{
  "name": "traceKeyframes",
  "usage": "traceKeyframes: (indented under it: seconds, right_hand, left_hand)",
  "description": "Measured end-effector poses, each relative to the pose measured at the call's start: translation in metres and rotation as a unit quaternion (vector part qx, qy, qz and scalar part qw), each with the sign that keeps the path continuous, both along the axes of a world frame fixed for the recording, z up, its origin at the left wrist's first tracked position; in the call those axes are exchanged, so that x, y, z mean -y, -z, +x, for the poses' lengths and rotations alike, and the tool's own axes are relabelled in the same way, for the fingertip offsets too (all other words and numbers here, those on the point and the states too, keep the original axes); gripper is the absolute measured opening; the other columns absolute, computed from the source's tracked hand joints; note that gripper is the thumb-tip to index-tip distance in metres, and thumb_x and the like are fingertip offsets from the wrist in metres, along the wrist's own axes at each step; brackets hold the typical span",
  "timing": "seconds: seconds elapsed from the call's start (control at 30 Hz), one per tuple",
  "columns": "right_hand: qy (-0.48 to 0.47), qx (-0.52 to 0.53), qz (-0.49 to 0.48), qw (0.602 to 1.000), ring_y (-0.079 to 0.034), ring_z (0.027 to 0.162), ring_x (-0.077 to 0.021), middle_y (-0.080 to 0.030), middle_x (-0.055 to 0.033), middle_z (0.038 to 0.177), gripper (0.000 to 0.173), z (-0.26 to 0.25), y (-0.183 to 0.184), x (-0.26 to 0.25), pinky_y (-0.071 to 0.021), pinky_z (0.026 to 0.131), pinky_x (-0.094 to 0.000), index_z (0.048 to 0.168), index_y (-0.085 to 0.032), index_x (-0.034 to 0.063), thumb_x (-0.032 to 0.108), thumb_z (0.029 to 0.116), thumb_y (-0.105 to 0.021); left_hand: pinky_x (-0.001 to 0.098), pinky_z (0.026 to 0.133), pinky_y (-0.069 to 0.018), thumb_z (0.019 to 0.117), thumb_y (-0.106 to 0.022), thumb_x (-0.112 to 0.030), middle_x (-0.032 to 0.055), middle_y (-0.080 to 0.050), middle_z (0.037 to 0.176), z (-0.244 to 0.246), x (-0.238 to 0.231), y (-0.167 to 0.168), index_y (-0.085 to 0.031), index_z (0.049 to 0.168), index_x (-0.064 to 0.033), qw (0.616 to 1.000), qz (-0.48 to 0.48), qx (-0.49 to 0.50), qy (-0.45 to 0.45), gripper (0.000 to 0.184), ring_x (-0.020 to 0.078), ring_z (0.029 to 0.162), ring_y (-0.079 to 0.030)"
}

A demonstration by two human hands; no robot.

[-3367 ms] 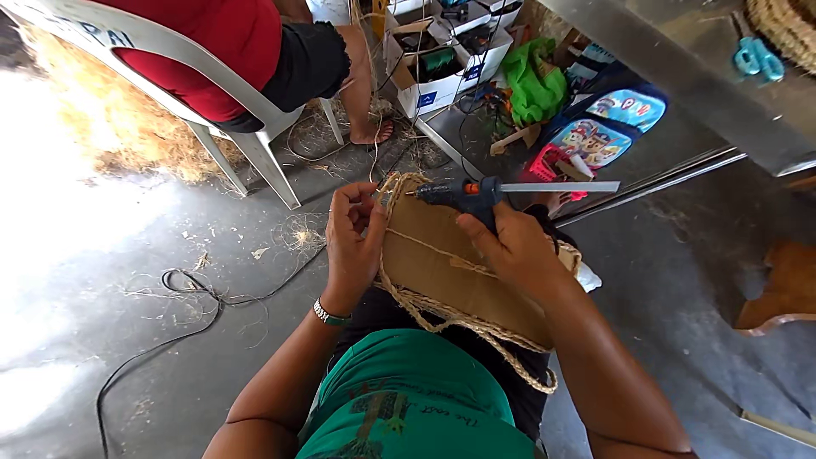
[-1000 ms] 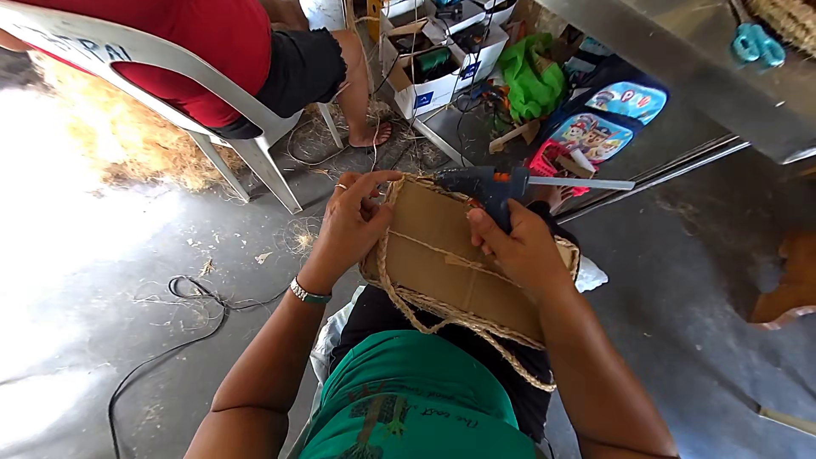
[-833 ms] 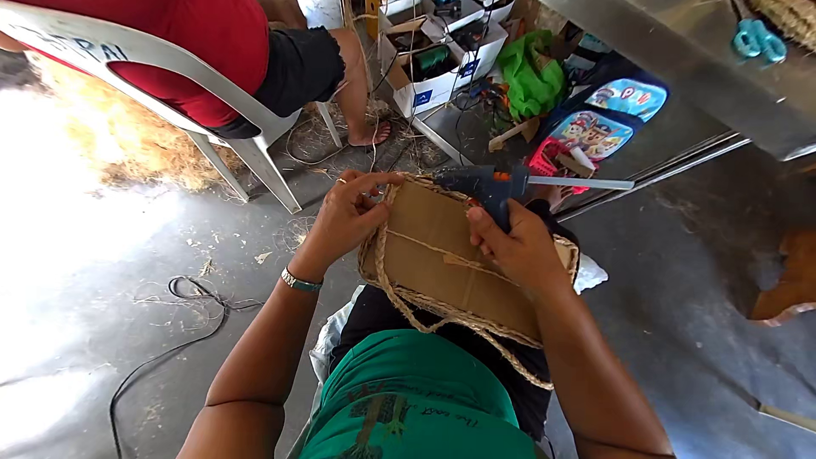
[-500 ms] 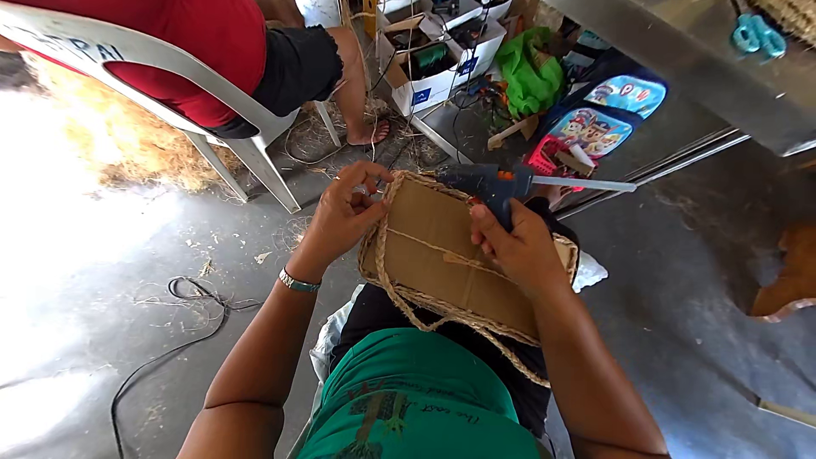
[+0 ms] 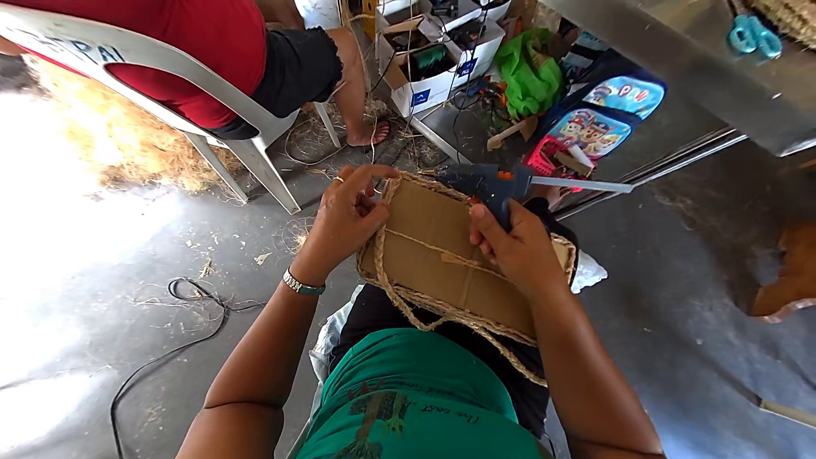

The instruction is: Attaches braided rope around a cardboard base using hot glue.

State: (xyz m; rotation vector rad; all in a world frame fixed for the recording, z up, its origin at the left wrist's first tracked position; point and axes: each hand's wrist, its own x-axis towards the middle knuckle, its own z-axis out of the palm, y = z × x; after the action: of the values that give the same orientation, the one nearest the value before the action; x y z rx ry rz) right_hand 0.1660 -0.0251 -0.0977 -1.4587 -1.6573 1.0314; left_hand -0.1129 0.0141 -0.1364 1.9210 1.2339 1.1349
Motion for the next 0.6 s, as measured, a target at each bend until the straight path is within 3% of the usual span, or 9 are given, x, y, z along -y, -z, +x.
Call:
traceKeyframes:
  seconds: [0.23,0.33,0.4,0.5,0.6]
  right_hand:
    - [0.001,0.000,-0.003,1.000,-0.056,0.052,-0.0072,-0.065,0.0020,0.074,0.040,-0.001,0.001,0.001,-0.0453,0.044,-0.0221,0.106,-0.061,0.0120,0.051,0.1038,-0.055]
    - [0.001,-0.005,0.004,1.000,-0.056,0.051,-0.0072,-0.065,0.0024,0.073,0.038,0.002,0.001,0.001,-0.0460,0.045,-0.0219,0.104,-0.061,0.0121,0.050,0.1040,-0.055]
    - [-0.006,-0.011,0.006,1.000,-0.056,0.052,-0.0077,-0.065,0.0019,0.074,0.037,0.003,0.001,0.002,-0.0467,0.045,-0.0220,0.105,-0.061,0.0115,0.048,0.1051,-0.054]
    - [-0.013,0.001,0.008,1.000,-0.056,0.052,-0.0070,-0.065,0.0027,0.074,0.036,0.001,0.001,0.002,-0.0469,0.045,-0.0221,0.105,-0.061,0.0120,0.047,0.1052,-0.055]
    - [-0.017,0.021,0.023,0.999,-0.056,0.052,-0.0074,-0.064,0.0028,0.073,0.037,-0.001,0.002,0.002,-0.0481,0.046,-0.0237,0.105,-0.062,0.0118,0.048,0.1050,-0.054]
  left_hand:
    - [0.0163,0.061,-0.0428,0.0927,-0.060,-0.013,0.0034,-0.057,0.098,-0.001,0.000,0.002,-0.072,0.130,-0.0196,1.000,0.007,-0.023,-0.008,0.040,0.0043,0.076,-0.053]
    - [0.0191,0.061,-0.0526,0.0960,-0.064,-0.010,0.0077,-0.059,0.108,0.005,0.012,0.000,-0.067,0.133,-0.0147,1.000,0.004,0.027,-0.015,0.038,0.0076,0.074,-0.060]
    - [0.0230,0.065,-0.0586,0.0967,-0.067,-0.011,0.0093,-0.059,0.112,0.007,0.018,0.003,-0.063,0.125,-0.0088,0.998,0.017,0.056,-0.023,0.029,0.0096,0.075,-0.064]
    - [0.0243,0.073,-0.0604,0.0987,-0.067,-0.015,0.0082,-0.059,0.109,0.010,0.029,0.005,-0.070,0.109,-0.0056,0.996,0.040,0.051,-0.058,0.015,0.0099,0.084,-0.065]
    - [0.0260,0.072,-0.0582,0.0974,-0.069,-0.024,0.0078,-0.059,0.111,0.012,0.043,0.002,-0.070,0.119,-0.0091,0.996,0.043,-0.015,-0.076,0.026,0.0113,0.088,-0.064]
